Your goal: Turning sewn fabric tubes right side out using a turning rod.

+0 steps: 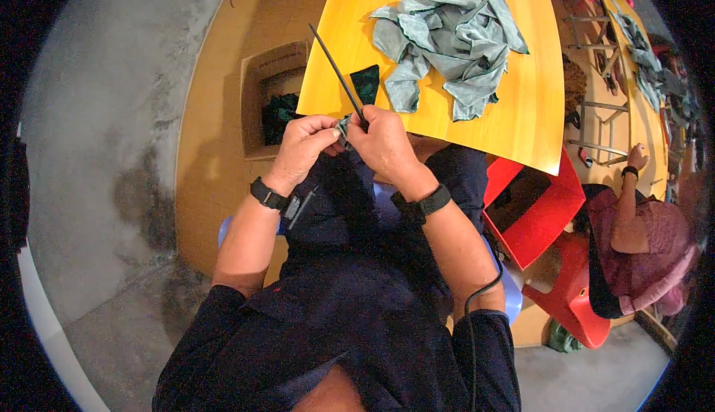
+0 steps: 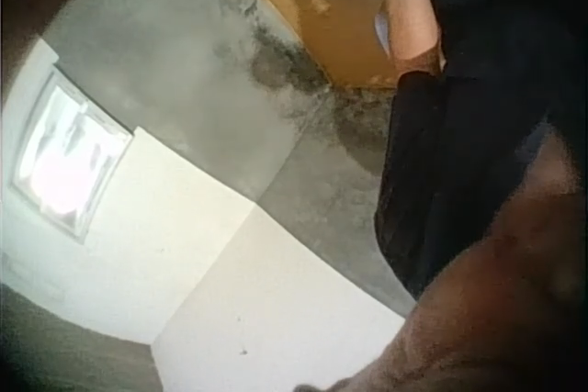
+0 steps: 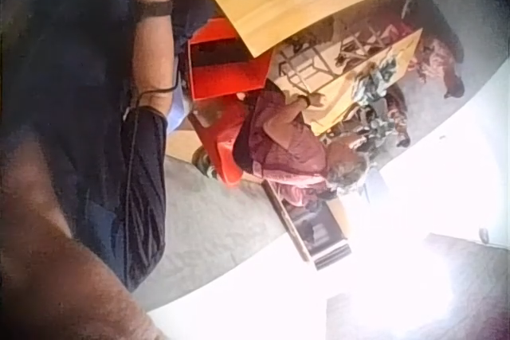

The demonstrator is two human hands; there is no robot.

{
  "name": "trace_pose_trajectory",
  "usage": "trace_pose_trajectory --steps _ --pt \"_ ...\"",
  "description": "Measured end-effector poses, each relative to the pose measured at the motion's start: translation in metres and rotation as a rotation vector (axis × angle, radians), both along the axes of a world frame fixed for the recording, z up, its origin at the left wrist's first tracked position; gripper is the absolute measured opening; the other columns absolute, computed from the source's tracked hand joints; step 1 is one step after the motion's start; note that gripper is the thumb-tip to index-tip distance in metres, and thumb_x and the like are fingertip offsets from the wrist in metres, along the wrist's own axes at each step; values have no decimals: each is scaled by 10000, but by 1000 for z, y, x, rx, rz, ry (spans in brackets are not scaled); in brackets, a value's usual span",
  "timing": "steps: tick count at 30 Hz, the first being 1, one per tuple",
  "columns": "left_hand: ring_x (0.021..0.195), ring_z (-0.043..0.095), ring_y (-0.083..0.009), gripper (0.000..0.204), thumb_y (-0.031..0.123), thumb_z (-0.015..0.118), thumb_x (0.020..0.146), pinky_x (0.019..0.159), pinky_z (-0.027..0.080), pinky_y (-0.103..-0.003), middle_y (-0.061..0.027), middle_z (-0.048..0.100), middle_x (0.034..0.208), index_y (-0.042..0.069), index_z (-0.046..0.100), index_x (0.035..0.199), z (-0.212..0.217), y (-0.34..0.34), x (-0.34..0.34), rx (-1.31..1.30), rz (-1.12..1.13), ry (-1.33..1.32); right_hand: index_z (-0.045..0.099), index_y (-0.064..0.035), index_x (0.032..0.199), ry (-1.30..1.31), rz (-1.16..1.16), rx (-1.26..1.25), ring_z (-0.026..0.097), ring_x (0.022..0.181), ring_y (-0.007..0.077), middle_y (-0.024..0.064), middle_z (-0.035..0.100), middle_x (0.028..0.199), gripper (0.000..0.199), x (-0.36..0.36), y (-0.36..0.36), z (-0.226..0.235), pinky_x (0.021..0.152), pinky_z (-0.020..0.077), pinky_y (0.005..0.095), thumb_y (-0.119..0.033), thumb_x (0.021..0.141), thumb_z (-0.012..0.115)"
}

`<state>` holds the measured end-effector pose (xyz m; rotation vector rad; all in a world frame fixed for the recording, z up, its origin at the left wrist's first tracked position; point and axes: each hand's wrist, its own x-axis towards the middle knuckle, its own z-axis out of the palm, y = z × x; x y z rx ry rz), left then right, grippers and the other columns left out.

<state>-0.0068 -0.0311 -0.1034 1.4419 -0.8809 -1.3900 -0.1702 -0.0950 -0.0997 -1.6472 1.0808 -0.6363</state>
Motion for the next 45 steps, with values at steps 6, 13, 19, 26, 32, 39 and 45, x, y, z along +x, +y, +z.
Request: trace_pose_trajectory --steps 6,13,19,26,32,39,45 --pt "668 629 -92 118 79 636 900 611 514 -227 -33 678 798 -18 681 951 -4 -2 3 -16 -50 -59 613 41 800 -21 8 85 620 628 230 191 634 701 146 -3 0 0 602 480 356 -98 833 642" --pt "607 597 -76 95 39 645 817 559 470 -248 -20 645 674 -46 648 859 -9 -1 -18 -226 210 -597 606 23 829 10 39 -84 490 651 80 35 572 667 148 2 8 0 567 435 296 -110 863 659" --pt "607 617 -106 67 31 645 812 571 499 -279 -103 653 666 -35 635 808 -9 -1 -20 -67 253 -138 602 37 841 2 93 -9 541 649 116 105 603 676 149 -1 -4 7 584 450 320 -104 860 644" --pt "615 635 -140 66 37 647 812 584 508 -296 -132 667 688 -29 642 816 -18 -3 -29 -162 292 -530 593 38 835 97 109 -360 587 632 207 160 633 725 139 0 0 -7 589 461 350 -96 852 625" --pt "669 612 -87 184 65 630 888 587 487 -231 -32 668 808 -36 657 1040 -23 2 -25 -69 142 -79 594 38 809 -25 88 -105 619 698 376 224 617 754 152 -9 -1 2 614 476 423 -109 836 624" --pt "665 590 -63 154 65 645 887 588 475 -208 -13 657 774 -33 678 1002 -19 0 -16 -54 87 -88 603 44 845 11 112 -17 629 716 377 233 631 776 145 -9 -4 1 623 478 421 -99 839 624" --pt "621 607 -90 117 54 668 799 576 490 -257 -64 676 684 -54 685 838 -22 -4 -29 -136 241 -423 590 46 820 60 152 -213 603 734 427 248 620 786 162 -6 -4 4 640 476 455 -110 845 627"
